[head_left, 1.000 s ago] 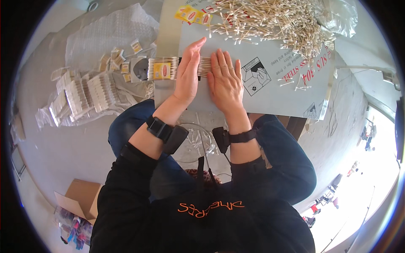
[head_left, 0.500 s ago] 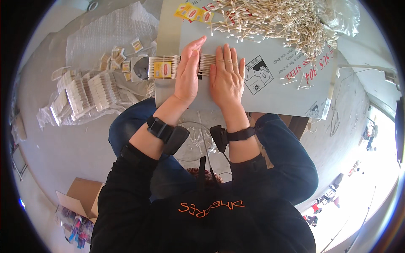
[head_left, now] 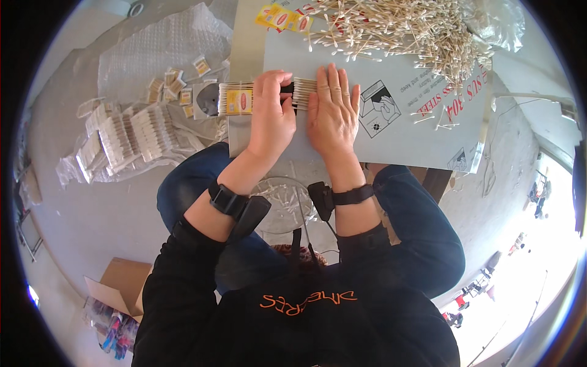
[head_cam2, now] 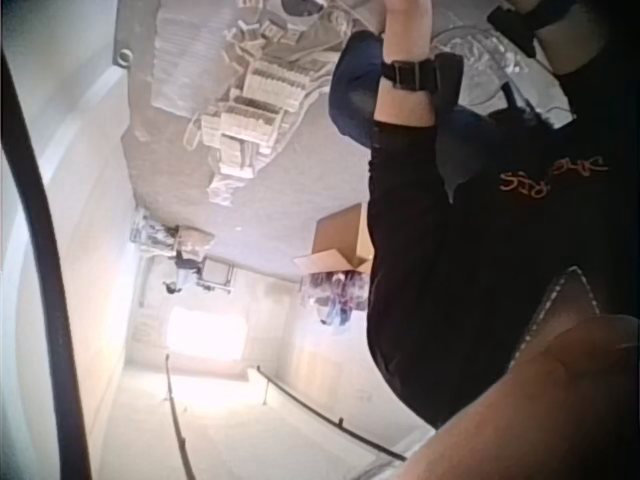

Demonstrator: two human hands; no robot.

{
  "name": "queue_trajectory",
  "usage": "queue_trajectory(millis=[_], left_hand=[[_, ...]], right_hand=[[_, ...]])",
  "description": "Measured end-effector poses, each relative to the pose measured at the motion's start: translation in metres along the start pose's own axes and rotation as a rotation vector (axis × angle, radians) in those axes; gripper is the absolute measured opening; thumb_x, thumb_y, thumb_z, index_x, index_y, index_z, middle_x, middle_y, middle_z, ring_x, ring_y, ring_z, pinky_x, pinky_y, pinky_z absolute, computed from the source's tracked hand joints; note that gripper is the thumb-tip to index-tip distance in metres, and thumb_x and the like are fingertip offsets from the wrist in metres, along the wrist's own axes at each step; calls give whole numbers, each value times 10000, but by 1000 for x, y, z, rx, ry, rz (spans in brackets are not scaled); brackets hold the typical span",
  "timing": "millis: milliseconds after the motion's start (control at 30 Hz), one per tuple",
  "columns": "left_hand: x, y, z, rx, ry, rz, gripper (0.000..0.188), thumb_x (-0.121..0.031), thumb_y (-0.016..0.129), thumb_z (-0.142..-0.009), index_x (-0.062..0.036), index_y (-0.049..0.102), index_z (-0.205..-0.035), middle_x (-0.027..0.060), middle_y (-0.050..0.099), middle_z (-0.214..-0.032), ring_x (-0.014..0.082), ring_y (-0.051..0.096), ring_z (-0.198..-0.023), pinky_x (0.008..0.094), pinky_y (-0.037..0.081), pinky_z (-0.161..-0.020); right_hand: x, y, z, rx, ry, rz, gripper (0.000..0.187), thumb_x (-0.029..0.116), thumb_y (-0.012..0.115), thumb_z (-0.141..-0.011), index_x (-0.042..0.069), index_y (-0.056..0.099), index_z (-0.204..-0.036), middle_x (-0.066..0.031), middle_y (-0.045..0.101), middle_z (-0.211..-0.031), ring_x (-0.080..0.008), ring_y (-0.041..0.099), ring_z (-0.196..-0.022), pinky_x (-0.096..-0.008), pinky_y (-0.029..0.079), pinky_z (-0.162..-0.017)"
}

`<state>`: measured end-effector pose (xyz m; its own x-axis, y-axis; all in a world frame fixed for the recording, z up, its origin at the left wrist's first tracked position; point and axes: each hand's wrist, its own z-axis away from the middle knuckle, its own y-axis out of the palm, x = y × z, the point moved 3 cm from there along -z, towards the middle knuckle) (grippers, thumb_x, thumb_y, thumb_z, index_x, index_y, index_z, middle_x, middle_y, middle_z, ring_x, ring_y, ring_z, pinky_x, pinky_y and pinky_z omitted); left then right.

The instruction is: The person gathers cotton swabs into a bundle, aligns them on a metal surface, and slides the bundle into a small plastic bag before repeating the process.

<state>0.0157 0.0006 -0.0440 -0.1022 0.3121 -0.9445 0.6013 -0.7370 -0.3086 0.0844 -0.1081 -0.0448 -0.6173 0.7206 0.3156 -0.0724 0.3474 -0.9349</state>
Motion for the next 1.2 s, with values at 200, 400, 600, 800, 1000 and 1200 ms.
queue_trajectory(millis=[200, 400, 600, 800, 1000, 1200], left_hand=[[-5, 2, -3, 68, 19, -58, 501, 195, 544, -744, -25, 480, -1190, 192, 451, -1238, 295, 588, -990, 335, 531, -820], [1, 1, -6, 57, 81, -180, 517, 181, 587, -758, -43, 492, -1214, 174, 427, -1298, 240, 634, -946, 307, 550, -778], [0, 0, -7, 85, 70, -220, 494, 166, 598, -760, -45, 508, -1198, 178, 438, -1296, 259, 617, -998, 329, 534, -802], [-7, 6, -9, 32, 229, -156, 365, -99, 565, -934, -31, 491, -1285, 189, 411, -1415, 333, 443, -1275, 386, 385, -1041], [-5, 13, -11, 96, 83, 116, 464, -345, 359, -1037, -10, 439, -1349, 204, 356, -1471, 349, 375, -1345, 381, 332, -1080], [2, 15, -15, 38, 78, 268, 486, -372, 313, -1043, -6, 458, -1328, 195, 392, -1447, 324, 392, -1332, 365, 315, -1084]], right_hand=[[-1, 1, 1, -11, 0, -9, 462, 237, 491, -948, 94, 480, -1387, -98, 438, -1458, -288, 371, -1372, -492, 198, -1154], [-1, 2, 1, 15, 8, 0, 471, 251, 480, -955, 95, 463, -1399, -99, 420, -1471, -284, 349, -1385, -494, 184, -1157], [0, 2, 0, 32, -2, 17, 477, 258, 468, -960, 89, 452, -1406, -104, 417, -1472, -281, 341, -1390, -502, 179, -1157], [-1, 3, 1, 26, -8, 34, 476, 263, 467, -960, 88, 456, -1403, -106, 417, -1472, -278, 342, -1391, -504, 179, -1157], [-10, -2, 0, -88, 13, -157, 439, 200, 467, -973, 19, 449, -1373, -172, 455, -1423, -314, 412, -1340, -447, 282, -1125], [-24, -9, -7, -251, 208, -740, 355, 196, 326, -1048, -21, 485, -1280, -186, 562, -1255, -298, 550, -1170, -374, 429, -1008]])
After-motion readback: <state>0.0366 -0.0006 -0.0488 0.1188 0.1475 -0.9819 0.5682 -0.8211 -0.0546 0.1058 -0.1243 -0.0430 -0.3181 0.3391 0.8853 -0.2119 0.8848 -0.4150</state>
